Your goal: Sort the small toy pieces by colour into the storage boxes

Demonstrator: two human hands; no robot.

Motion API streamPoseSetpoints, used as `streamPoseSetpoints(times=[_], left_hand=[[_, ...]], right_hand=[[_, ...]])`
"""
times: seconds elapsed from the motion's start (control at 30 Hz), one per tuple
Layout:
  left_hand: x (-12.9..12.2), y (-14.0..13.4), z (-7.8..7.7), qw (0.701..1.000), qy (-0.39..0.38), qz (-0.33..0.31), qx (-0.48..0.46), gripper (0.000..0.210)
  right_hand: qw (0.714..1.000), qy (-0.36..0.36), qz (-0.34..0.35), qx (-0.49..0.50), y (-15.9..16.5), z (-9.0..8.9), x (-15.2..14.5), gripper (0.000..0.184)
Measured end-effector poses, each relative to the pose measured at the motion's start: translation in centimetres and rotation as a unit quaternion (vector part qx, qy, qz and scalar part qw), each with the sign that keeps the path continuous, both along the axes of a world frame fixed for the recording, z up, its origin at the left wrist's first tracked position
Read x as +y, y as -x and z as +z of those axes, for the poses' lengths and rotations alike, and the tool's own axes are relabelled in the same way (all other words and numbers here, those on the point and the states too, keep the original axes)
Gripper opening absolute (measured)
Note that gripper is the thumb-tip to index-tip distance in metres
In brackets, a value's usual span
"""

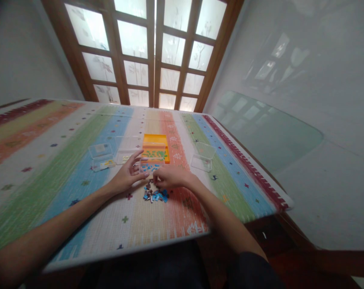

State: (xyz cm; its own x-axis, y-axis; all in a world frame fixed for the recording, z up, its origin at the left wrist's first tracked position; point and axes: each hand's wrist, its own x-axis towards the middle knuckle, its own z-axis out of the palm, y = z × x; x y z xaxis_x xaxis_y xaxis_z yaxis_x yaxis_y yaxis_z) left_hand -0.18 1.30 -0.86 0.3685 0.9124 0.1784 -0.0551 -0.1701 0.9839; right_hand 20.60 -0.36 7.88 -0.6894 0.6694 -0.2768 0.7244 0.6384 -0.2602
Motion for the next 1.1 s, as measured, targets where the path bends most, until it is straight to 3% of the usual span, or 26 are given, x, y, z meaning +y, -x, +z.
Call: streamPoseSetpoints(times=[0.1,0.33,0.6,0.73,0.87,1.03,1.1], left_hand=[[0.0,0.0,0.1,1.0,-0.003,-0.003,-0.002,0.092],[-0.3,-0.1,0.4,1.0,0.01,-0.003,-0.002,0.093],[-0.3,-0.1,0.3,1.0,0.025,-0.004,-0.007,0.094],[-0.2,-0.2,0.3,1.0,0.026,-0.007,-0.011,0.095],[-0.2,0.0,0.3,1.0,0.016,-0.007,-0.008,0.095],[-0.1,0.1,0.2,1.0,-0.002,-0.012,-0.009,0.093],[0.0,0.1,0.1,1.0,-0.007,-0.013,-0.014,0.093]], right_hand=[[0.998,0.009,-0.016,0.057,-0.7,0.3,0.3,0.019],[0.976,-0.137,-0.159,0.061,-1.2,-0.6,1.6,0.023],[0.966,-0.159,-0.198,0.041,-0.9,-1.9,2.3,0.025],[0.96,-0.168,-0.183,0.129,-1.4,-1.6,2.1,0.024],[0.966,-0.15,-0.105,0.182,-1.0,-1.2,1.0,0.021],[0.987,-0.133,0.005,0.092,1.4,-1.0,-1.2,0.019],[0.99,-0.137,0.012,0.041,2.4,-1.0,-1.8,0.018]])
